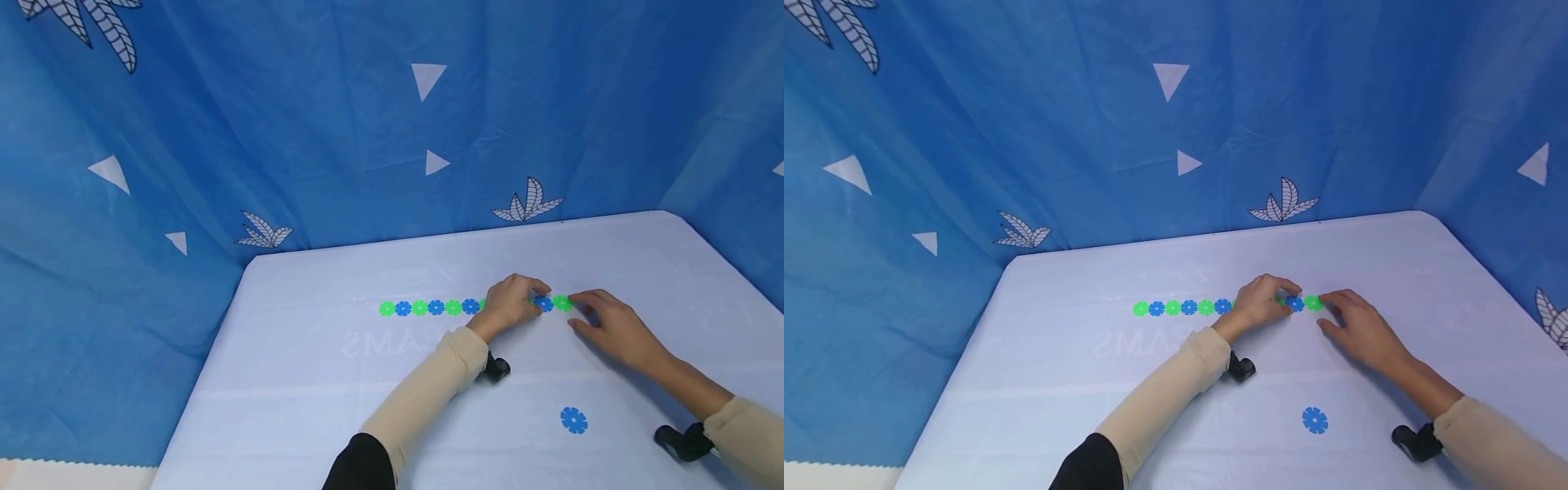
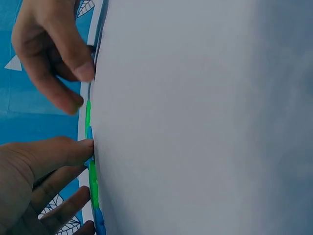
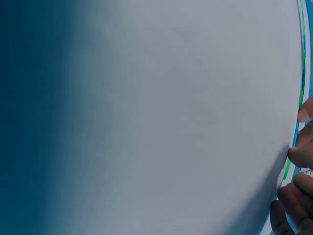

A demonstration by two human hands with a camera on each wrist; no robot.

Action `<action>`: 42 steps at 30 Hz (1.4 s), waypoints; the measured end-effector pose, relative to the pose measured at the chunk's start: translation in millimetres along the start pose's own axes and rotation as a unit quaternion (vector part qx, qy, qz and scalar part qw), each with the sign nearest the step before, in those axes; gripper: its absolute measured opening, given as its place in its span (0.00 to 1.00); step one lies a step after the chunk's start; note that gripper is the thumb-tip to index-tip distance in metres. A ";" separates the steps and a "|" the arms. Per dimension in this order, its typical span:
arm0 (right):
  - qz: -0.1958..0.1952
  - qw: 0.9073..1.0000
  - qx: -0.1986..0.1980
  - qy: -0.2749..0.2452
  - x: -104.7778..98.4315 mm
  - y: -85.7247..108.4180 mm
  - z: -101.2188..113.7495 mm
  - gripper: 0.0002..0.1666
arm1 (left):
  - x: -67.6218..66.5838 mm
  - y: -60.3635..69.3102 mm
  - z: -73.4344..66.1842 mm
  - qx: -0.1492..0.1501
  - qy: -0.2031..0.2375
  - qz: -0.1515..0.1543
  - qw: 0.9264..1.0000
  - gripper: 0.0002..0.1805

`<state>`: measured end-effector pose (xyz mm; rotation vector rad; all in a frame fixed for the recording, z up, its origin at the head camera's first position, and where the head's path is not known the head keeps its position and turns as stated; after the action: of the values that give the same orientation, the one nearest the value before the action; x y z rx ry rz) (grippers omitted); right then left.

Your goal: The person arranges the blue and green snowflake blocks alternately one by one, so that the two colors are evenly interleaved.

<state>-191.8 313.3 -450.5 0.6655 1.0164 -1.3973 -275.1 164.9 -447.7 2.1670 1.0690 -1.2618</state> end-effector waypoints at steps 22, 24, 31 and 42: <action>0.012 0.990 -0.142 -0.004 5.0 92.2 53.4 0.25 | 3.3 -3.0 -1.4 0.010 -0.018 -0.003 1.000 0.23; 0.024 0.988 -0.152 -0.002 5.9 97.7 58.4 0.23 | 3.3 -3.1 -2.4 0.010 -0.023 -0.006 1.000 0.23; 0.061 0.984 -0.166 0.031 5.3 108.2 63.5 0.25 | 1.4 -3.9 -5.2 0.010 -0.012 -0.010 1.000 0.24; 0.025 0.973 -0.228 -0.028 5.8 114.9 65.7 0.25 | 9.5 -11.5 -15.9 0.025 -0.003 -0.002 1.000 0.27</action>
<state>-68.3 265.5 -447.2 0.3074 1.2145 -1.0789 -272.7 186.6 -447.6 2.1970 1.0509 -1.3108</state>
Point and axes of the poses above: each hand's wrist, its own y-axis away from the middle knuckle, its own x-axis out of the palm, z = x × y, the point moved 5 cm from there along -y, towards the middle knuckle
